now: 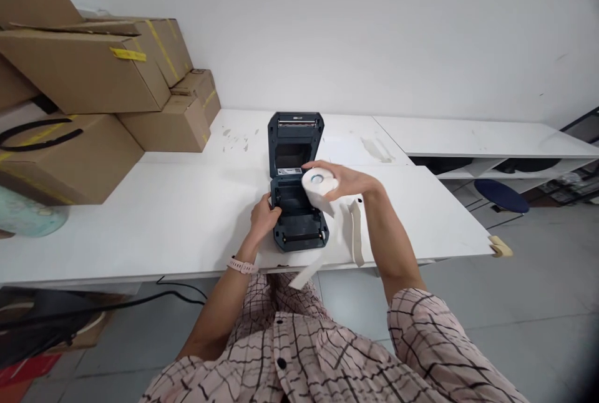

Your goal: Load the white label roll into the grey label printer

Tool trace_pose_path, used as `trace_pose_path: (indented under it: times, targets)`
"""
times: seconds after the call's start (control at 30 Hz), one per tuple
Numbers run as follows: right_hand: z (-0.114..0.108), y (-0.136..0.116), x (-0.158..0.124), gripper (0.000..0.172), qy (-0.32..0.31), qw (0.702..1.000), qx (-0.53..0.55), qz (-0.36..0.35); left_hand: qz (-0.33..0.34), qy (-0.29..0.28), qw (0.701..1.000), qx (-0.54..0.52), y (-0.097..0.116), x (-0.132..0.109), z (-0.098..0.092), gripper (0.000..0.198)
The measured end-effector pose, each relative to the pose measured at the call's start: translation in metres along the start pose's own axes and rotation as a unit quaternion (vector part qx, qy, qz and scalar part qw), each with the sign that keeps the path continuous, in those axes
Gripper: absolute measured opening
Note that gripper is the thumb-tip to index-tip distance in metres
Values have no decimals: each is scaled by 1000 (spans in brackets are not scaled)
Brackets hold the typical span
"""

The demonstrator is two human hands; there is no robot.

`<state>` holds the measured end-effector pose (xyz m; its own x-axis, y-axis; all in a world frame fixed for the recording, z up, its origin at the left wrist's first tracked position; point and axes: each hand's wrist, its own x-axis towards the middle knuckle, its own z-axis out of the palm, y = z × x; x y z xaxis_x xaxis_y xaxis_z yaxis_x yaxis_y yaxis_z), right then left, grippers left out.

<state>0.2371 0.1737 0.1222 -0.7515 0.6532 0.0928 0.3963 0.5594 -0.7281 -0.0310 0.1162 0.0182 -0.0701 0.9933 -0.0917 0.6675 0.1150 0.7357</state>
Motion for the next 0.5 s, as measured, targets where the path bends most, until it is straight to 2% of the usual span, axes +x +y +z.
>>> trace_pose_path:
  times: [0.07, 0.13, 0.27, 0.37, 0.5]
  targets:
    - [-18, 16, -22, 84, 88, 996, 15, 25, -1, -5, 1000, -17, -2, 0, 0, 66]
    - [-25, 41, -33, 81, 172, 980, 32, 90, -2, -8, 1000, -26, -3, 1, 1, 67]
    - [-12, 97, -31, 84, 295, 923, 116, 217, 3, 5, 1000, -25, -7, 4, 4, 67]
    - [7, 127, -24, 85, 332, 896, 140, 260, 3, 9, 999, -36, -8, 6, 6, 67]
    - [19, 143, -37, 94, 325, 892, 155, 274, 6, 12, 999, -37, -9, 6, 6, 66]
